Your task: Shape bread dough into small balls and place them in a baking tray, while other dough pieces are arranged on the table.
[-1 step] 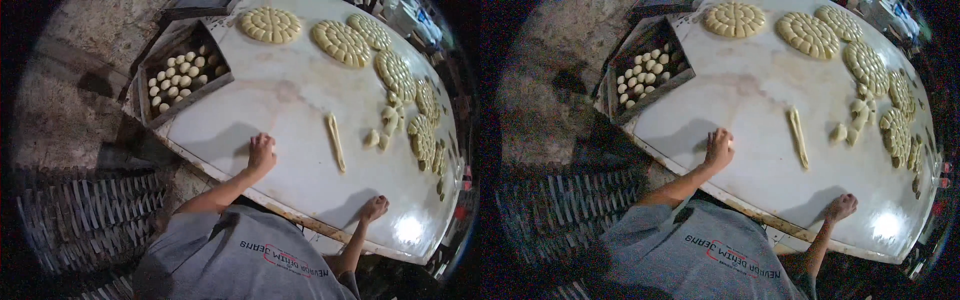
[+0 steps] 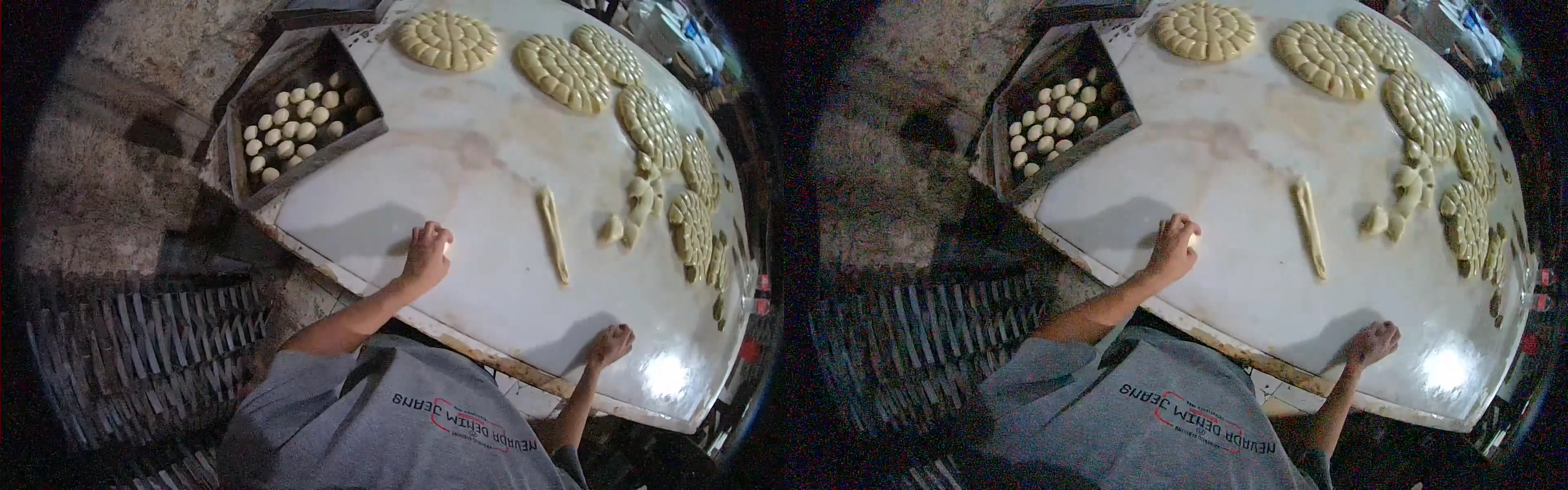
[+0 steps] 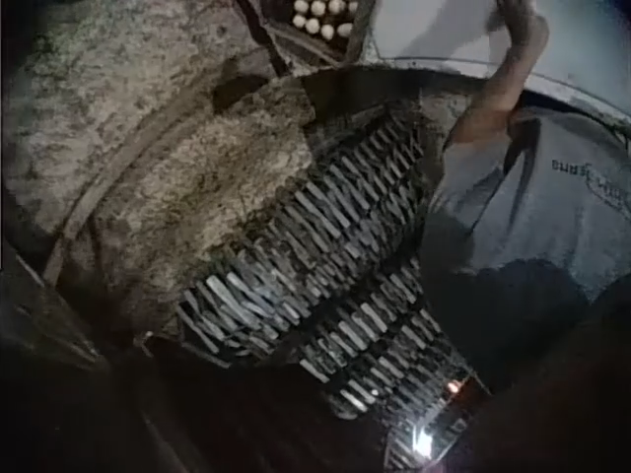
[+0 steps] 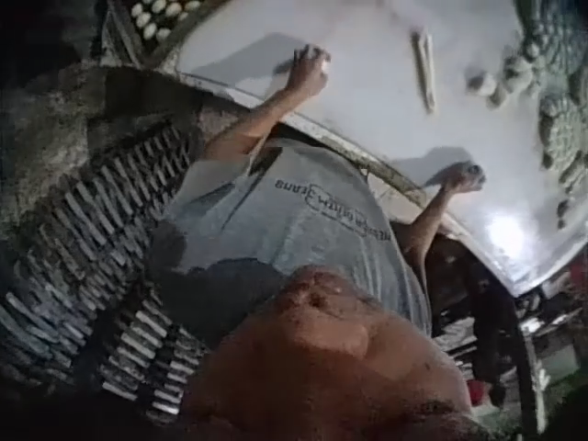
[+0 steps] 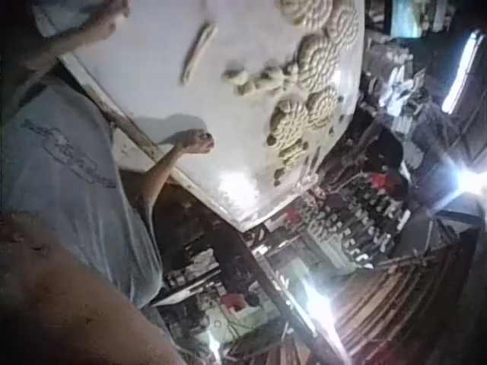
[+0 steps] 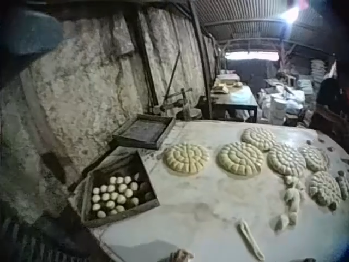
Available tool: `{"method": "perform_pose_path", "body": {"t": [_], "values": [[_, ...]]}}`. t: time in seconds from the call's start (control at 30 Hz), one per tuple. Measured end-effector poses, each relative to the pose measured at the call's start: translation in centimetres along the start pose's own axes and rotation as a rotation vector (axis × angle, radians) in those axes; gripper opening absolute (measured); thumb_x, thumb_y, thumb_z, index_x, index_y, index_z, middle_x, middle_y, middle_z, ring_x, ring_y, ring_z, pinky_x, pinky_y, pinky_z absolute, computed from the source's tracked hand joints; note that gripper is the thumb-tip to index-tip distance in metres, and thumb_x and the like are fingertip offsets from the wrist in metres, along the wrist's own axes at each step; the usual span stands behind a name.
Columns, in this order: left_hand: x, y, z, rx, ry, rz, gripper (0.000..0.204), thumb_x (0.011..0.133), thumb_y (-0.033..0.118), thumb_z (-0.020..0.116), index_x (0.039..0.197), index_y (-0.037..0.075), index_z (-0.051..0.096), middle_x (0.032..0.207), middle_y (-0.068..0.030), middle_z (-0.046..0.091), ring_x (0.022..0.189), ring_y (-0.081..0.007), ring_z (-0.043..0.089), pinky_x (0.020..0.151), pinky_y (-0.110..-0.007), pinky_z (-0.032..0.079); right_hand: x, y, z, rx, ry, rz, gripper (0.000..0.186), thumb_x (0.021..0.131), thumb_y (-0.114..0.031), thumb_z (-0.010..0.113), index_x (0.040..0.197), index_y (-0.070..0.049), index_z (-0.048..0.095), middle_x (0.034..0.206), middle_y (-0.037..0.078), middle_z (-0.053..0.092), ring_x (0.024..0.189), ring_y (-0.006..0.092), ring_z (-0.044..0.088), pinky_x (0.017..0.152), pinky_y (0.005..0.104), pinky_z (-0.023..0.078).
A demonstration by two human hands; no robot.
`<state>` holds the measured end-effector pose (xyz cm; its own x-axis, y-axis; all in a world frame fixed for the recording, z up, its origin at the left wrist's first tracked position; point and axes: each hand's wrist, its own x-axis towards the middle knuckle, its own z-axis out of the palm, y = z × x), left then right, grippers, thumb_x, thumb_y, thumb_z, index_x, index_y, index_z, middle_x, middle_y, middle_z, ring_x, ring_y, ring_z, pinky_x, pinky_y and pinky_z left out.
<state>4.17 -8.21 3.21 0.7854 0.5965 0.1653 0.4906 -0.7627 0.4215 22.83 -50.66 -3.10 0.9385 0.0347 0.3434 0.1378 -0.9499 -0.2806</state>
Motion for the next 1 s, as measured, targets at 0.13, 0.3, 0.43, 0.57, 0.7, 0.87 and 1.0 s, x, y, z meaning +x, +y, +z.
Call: {"method": "perform_pose_path", "body": {"t": [0.13, 0.3, 0.43, 0.57, 0.7, 0.87, 1.0], "values": [[4.7, -9.1, -10.0, -0.916, -0.921, -0.287, 0.039, 0.068, 0.009, 0.069, 0.104, 0.005, 0.057, 0.093, -0.0061, 0.059, 0.089, -0.0151, 0.056, 0.077, -0.03, 0.046, -2.9, -3.2, -1.3, -0.182, -0.036, 0.043, 0.026, 0.078, -0.019, 0.052, 0.098, -0.003, 0.052, 0.103, 0.013, 0.051, 0.098, 0.0305, 0.048, 0.088, 0.0417, 0.034], [14.5, -28.9, -25.1, -0.638, 0.128, -0.144, 0.033, 0.072, -0.002, 0.059, 0.104, 0.003, 0.057, 0.1, -0.0043, 0.059, 0.089, -0.0137, 0.056, 0.077, -0.027, 0.047, -5.3, -8.5, -2.3, -0.245, -0.04, 0.264, 0.026, 0.079, -0.013, 0.05, 0.102, -0.003, 0.054, 0.091, 0.013, 0.056, 0.088, 0.0294, 0.054, 0.077, 0.0416, 0.045], [21.7, -43.6, -27.9, -0.424, 0.585, -0.358, 0.032, 0.069, 0.002, 0.059, 0.101, 0.003, 0.059, 0.097, -0.0096, 0.061, 0.09, -0.0216, 0.058, 0.079, -0.033, 0.046, -4.0, -14.1, -1.4, 1.335, -0.374, 0.55, 0.043, 0.089, -0.022, 0.047, 0.127, -0.002, 0.039, 0.118, 0.011, 0.047, 0.097, 0.0235, 0.051, 0.077, 0.0327, 0.048], [24.3, -52.1, -23.2, -0.003, 0.426, -0.127, 0.027, 0.064, -0.004, 0.057, 0.09, 0.001, 0.062, 0.093, -0.0159, 0.062, 0.092, -0.0303, 0.058, 0.082, -0.037, 0.046, 0.9, -43.3, -2.2, 1.626, -0.739, 0.165, 0.05, 0.09, -0.014, 0.046, 0.133, 0.001, 0.026, 0.133, 0.019, 0.034, 0.123, 0.0275, 0.037, 0.104, 0.0355, 0.03], [21.1, -51.3, -21.6, -0.127, -0.183, -0.366, 0.07, 0.078, 0.026, 0.063, 0.134, 0.002, 0.029, 0.141, -0.0228, 0.019, 0.133, -0.0353, 0.011, 0.108, -0.041, 0.018, -0.7, -69.1, -5.1, 1.448, -1.064, -0.293, 0.049, 0.081, -0.007, 0.054, 0.127, 0.002, 0.039, 0.121, 0.016, 0.05, 0.106, 0.0215, 0.053, 0.094, 0.0341, 0.04], [9.7, -43.4, -31.7, -1.417, -0.306, -0.094, 0.048, 0.087, 0.026, 0.055, 0.129, 0.006, 0.042, 0.131, -0.007, 0.043, 0.121, -0.0177, 0.039, 0.102, -0.034, 0.029, -6.9, -88.1, -13.9, 1.746, -0.352, -0.816, 0.044, 0.08, -0.013, 0.062, 0.117, 0.005, 0.047, 0.111, 0.013, 0.055, 0.103, 0.0199, 0.052, 0.089, 0.0315, 0.043], [5.1, -36.1, -30.5, -1.536, -0.653, 0.14, 0.045, 0.087, 0.03, 0.055, 0.124, 0.007, 0.047, 0.125, -0.0072, 0.05, 0.118, -0.0193, 0.043, 0.101, -0.035, 0.03, -9.3, -91.5, 0.5, 1.264, -0.016, -0.873, 0.037, 0.082, -0.015, 0.056, 0.114, 0.001, 0.048, 0.103, 0.016, 0.056, 0.094, 0.0238, 0.054, 0.082, 0.0362, 0.044]]}}
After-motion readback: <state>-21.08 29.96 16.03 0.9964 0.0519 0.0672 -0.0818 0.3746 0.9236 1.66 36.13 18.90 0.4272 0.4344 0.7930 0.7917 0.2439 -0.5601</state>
